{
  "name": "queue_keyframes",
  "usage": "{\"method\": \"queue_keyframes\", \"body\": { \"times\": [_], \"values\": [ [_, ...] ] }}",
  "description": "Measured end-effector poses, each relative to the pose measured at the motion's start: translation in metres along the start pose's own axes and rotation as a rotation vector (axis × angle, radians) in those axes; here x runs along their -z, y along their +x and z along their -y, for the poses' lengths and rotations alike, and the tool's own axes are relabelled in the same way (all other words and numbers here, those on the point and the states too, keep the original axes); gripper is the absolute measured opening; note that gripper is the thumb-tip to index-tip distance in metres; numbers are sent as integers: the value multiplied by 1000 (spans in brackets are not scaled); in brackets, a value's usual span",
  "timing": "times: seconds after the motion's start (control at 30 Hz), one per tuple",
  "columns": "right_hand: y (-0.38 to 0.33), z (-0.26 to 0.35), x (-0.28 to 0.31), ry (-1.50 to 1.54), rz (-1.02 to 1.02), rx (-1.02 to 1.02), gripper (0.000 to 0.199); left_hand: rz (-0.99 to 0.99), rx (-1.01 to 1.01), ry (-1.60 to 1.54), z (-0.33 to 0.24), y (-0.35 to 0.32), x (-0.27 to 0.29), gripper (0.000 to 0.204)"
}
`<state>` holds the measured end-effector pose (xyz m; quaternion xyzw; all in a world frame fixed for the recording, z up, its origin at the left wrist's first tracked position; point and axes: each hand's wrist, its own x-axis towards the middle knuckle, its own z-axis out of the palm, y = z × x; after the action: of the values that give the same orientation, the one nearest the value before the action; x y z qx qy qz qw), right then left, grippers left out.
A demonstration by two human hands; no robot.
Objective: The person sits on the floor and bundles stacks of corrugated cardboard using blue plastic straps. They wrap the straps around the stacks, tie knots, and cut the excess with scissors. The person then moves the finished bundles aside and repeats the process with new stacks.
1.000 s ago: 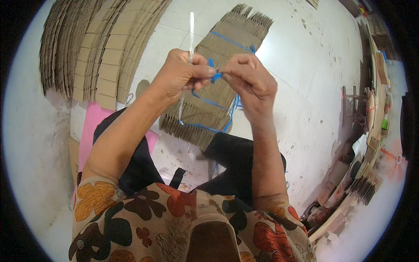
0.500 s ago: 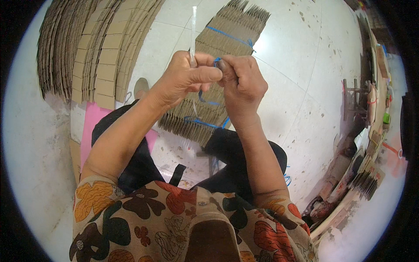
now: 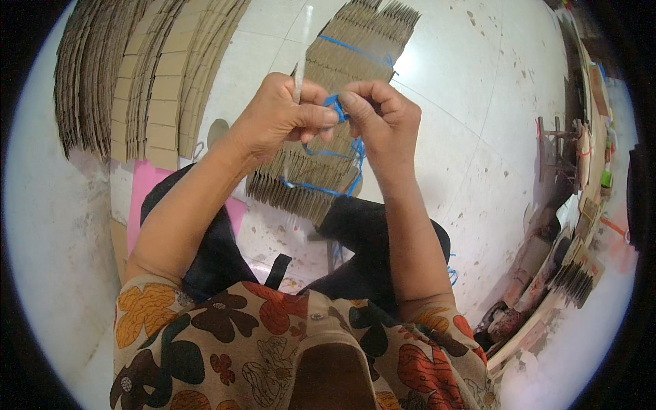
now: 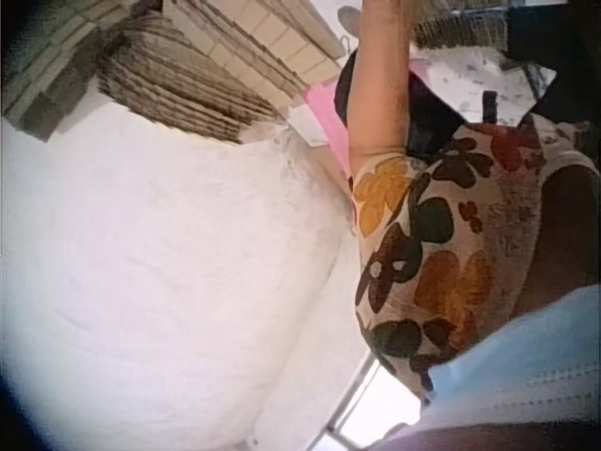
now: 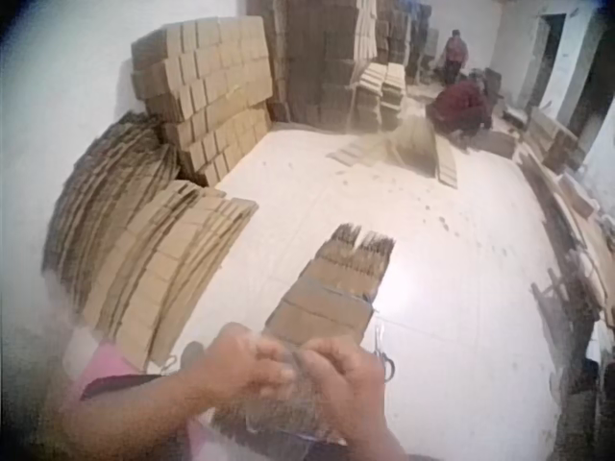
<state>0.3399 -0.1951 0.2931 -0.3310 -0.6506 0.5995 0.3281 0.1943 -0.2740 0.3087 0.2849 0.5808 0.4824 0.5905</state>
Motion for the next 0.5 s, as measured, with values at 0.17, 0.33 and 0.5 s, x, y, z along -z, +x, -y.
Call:
{"method": "queue_keyframes", "body": {
  "times": [0.17,0.33,0.5],
  "values": [
    [3,4,4,191,52,-260,14,69,82,4,-5,3,6,17],
    [6,9,15,452,151,-464,15,-66,-27,-70,-2,5,5,15],
    [8,8,16,407,171,-499,14,-114,-57,-93,2,3,4,14]
  ]
}}
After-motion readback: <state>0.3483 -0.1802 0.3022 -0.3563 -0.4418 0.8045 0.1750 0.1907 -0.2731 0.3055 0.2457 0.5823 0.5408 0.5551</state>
